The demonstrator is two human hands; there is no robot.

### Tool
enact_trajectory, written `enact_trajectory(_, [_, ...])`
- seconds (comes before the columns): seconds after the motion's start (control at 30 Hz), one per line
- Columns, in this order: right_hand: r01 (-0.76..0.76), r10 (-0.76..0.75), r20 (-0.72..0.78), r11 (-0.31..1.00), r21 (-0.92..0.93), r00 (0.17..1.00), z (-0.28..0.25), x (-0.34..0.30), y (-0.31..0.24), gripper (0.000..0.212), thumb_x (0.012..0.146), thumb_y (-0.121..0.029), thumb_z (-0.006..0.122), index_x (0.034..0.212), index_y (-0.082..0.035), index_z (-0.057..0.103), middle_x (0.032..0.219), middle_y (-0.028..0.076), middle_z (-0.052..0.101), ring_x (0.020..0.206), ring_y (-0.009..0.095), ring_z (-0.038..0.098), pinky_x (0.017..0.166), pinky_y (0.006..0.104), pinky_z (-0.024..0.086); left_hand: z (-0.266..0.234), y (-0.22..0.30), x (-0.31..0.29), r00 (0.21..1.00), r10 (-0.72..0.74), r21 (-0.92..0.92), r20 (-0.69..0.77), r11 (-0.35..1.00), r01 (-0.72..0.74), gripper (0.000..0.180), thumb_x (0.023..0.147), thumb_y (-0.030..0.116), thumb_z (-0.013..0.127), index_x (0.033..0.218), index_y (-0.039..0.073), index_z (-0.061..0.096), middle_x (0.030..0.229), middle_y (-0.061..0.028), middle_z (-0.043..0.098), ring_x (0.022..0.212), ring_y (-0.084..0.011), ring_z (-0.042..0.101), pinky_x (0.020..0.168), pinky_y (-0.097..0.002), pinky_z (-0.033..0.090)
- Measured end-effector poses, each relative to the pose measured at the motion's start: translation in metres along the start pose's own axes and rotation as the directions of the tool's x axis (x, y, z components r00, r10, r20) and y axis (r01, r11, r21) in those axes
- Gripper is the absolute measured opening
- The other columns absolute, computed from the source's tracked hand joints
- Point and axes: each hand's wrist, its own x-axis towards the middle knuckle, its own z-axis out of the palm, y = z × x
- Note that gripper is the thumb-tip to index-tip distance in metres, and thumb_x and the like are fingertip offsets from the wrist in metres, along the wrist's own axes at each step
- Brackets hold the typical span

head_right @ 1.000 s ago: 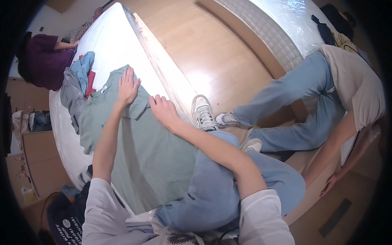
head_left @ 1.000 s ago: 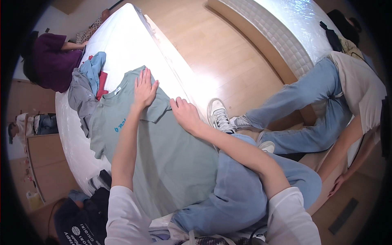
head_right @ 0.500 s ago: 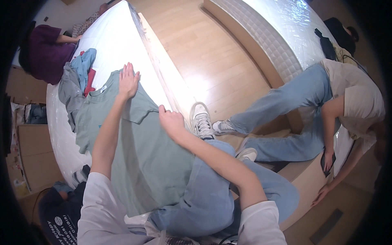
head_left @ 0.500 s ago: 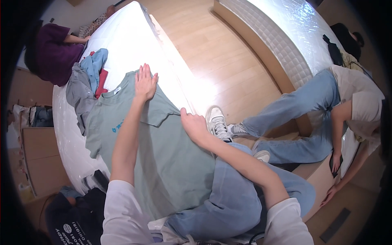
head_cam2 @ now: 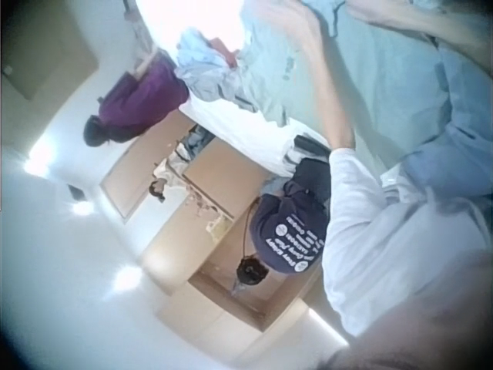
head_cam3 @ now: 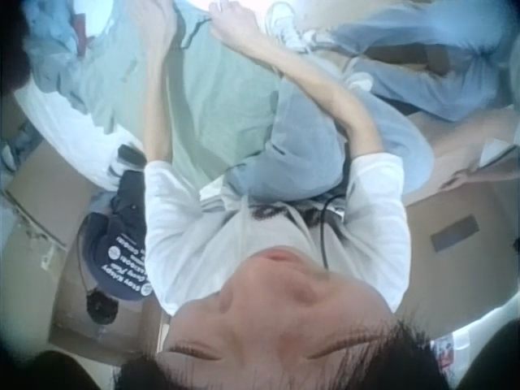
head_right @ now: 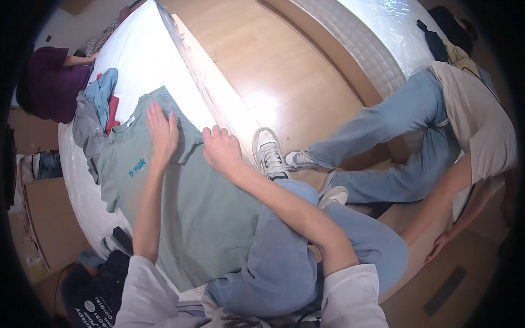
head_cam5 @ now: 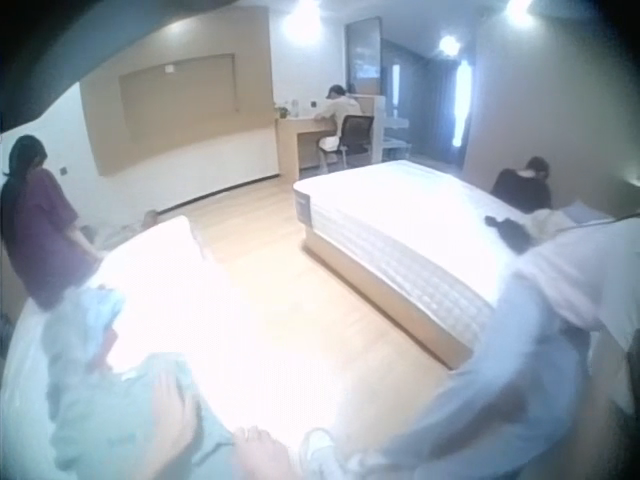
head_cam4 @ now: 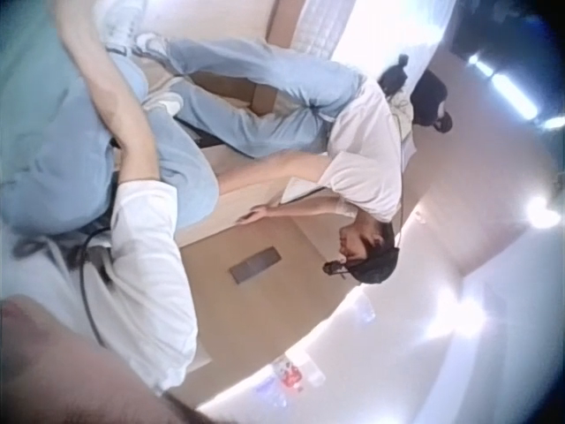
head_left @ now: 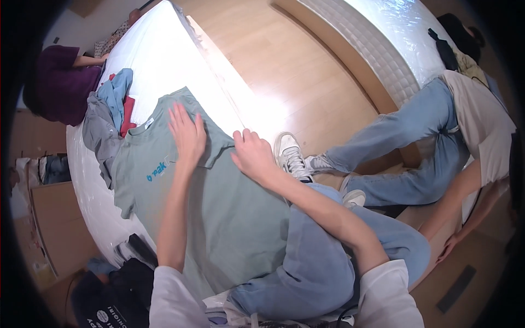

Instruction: The person folds a green t-shirt, a pair of grey shorts, and a blue t-shirt by hand on a bed.

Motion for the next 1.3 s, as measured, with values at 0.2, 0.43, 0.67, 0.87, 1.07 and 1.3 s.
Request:
enact_trajectory(0.2, [0.024,-0.020,0.102,0.999,-0.039,0.995,0.019,0.011,-0.010,0.017,0.086,-0.020,0.058,0.094,-0.006,0.053,0.080,0.013,0.061,0.067,0.031,0.065,0.057,0.0438,0.051,-0.011,0.003,-0.059,0.995,0.042,0.132,0.090,0.990,-0.053,0.064,0.095,0.032,0.044,0.143,-0.007,0.025,0.151,-0.0214,0.025,0.142,-0.0364,0.018,0.114,-0.0504,0.012])
enact_trajectory(0.43, [-0.082,0.083,0.150,0.997,-0.015,0.985,0.006,0.007,-0.011,0.012,0.087,-0.018,0.055,0.092,-0.008,0.056,0.076,0.012,0.063,0.069,0.032,0.065,0.059,0.0456,0.050,-0.020,0.010,-0.060,0.996,0.037,0.132,0.083,0.990,-0.048,0.065,0.094,0.032,0.046,0.143,-0.006,0.026,0.150,-0.0205,0.028,0.141,-0.0348,0.020,0.114,-0.0482,0.014])
enact_trajectory(0.67, [0.499,-0.515,-0.035,0.843,-0.201,0.856,-0.003,-0.001,-0.002,0.039,0.082,-0.012,0.051,0.117,0.005,0.055,0.128,0.017,0.052,0.120,0.027,0.049,0.095,0.0386,0.043,-0.012,0.010,-0.054,0.998,0.060,0.184,0.001,0.981,-0.059,0.063,0.093,0.031,0.048,0.141,-0.005,0.030,0.148,-0.0197,0.032,0.139,-0.0345,0.024,0.113,-0.0480,0.017])
enact_trajectory(0.87, [0.486,-0.484,-0.041,0.873,0.044,0.874,0.006,-0.006,0.019,0.049,0.079,-0.009,0.054,0.124,0.009,0.050,0.134,0.020,0.048,0.127,0.031,0.044,0.104,0.0401,0.037,-0.004,0.018,-0.046,0.997,0.070,0.179,-0.024,0.982,-0.064,0.061,0.093,0.030,0.047,0.141,-0.005,0.031,0.148,-0.0188,0.032,0.139,-0.0336,0.025,0.113,-0.0474,0.017])
enact_trajectory(1.07, [0.497,-0.497,-0.022,0.864,0.084,0.868,0.003,-0.017,0.019,0.047,0.080,-0.011,0.053,0.122,0.011,0.051,0.133,0.022,0.049,0.127,0.033,0.044,0.105,0.0415,0.036,-0.010,0.022,-0.052,0.999,0.042,0.171,0.010,0.984,-0.044,0.061,0.093,0.029,0.047,0.141,-0.004,0.031,0.149,-0.0184,0.031,0.140,-0.0334,0.024,0.114,-0.0470,0.016])
enact_trajectory(1.3, [0.494,-0.494,-0.027,0.863,0.104,0.869,-0.012,-0.019,0.021,0.050,0.079,-0.008,0.053,0.125,0.011,0.048,0.132,0.023,0.049,0.127,0.034,0.045,0.105,0.0416,0.037,-0.025,0.034,-0.052,0.997,0.069,0.116,0.040,0.991,-0.073,0.060,0.093,0.027,0.047,0.142,-0.003,0.030,0.150,-0.0183,0.030,0.140,-0.0346,0.023,0.114,-0.0480,0.015])
